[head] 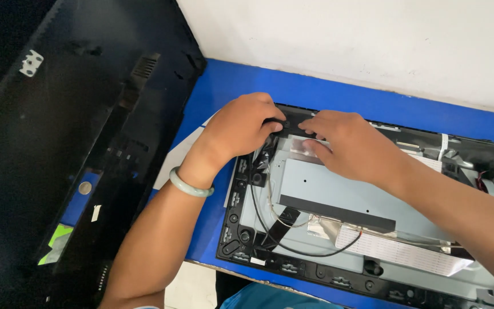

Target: Disassembling a flat-screen monitor by disconnecting internal ribbon cables and removing the main circuit board.

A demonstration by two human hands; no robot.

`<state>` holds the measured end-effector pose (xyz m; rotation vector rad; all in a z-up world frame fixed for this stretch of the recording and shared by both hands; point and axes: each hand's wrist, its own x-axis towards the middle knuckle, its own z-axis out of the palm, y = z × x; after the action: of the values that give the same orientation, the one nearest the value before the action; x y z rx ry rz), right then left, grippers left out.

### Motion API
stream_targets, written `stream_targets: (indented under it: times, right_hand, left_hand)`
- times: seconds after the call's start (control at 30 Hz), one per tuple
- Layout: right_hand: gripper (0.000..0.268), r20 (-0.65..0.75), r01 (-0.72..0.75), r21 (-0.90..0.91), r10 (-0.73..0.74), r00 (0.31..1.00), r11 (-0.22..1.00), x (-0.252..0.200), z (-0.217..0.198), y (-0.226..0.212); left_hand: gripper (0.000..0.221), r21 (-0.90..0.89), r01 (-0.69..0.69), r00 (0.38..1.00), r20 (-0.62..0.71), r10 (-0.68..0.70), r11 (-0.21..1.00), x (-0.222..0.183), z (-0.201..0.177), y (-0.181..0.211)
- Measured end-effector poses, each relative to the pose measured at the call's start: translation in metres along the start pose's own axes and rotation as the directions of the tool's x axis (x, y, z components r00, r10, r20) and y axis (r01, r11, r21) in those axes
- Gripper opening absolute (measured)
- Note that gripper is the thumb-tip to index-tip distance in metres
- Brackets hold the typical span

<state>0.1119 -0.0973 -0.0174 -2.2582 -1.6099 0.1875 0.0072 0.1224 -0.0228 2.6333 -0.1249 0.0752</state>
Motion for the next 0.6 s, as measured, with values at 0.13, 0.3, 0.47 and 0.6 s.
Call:
stream_targets:
  times: [0.13, 0.3, 0.47, 0.6]
  right_hand:
    - [0.040, 0.072, -0.109, 0.072, 0.104, 0.992, 0.991, 0.021, 0.012, -0.014]
    - [0.029, 0.029, -0.031, 0.046, 0.030, 0.999, 0.998, 0.038, 0.032, 0.001]
    - [0.024, 0.040, -0.041, 0.057, 0.038, 0.998, 0.998, 0.045, 0.027, -0.002]
    - [0.017, 0.037, -0.032, 0.045, 0.031, 0.999, 0.998, 0.047, 0.032, 0.002]
  left_hand:
    - [0.026, -0.140, -0.011, 1.000, 0.005, 0.012, 0.990, -0.005, -0.005, -0.006]
    - [0.033, -0.242, -0.027, 0.995, -0.095, 0.004, 0.970, -0.018, -0.017, -0.024]
    - [0.028, -0.158, 0.096, 0.992, -0.069, -0.108, 0.983, -0.020, -0.013, -0.044]
    - [0.021, -0.110, 0.128, 0.991, -0.023, -0.131, 0.986, -0.011, 0.003, -0.061]
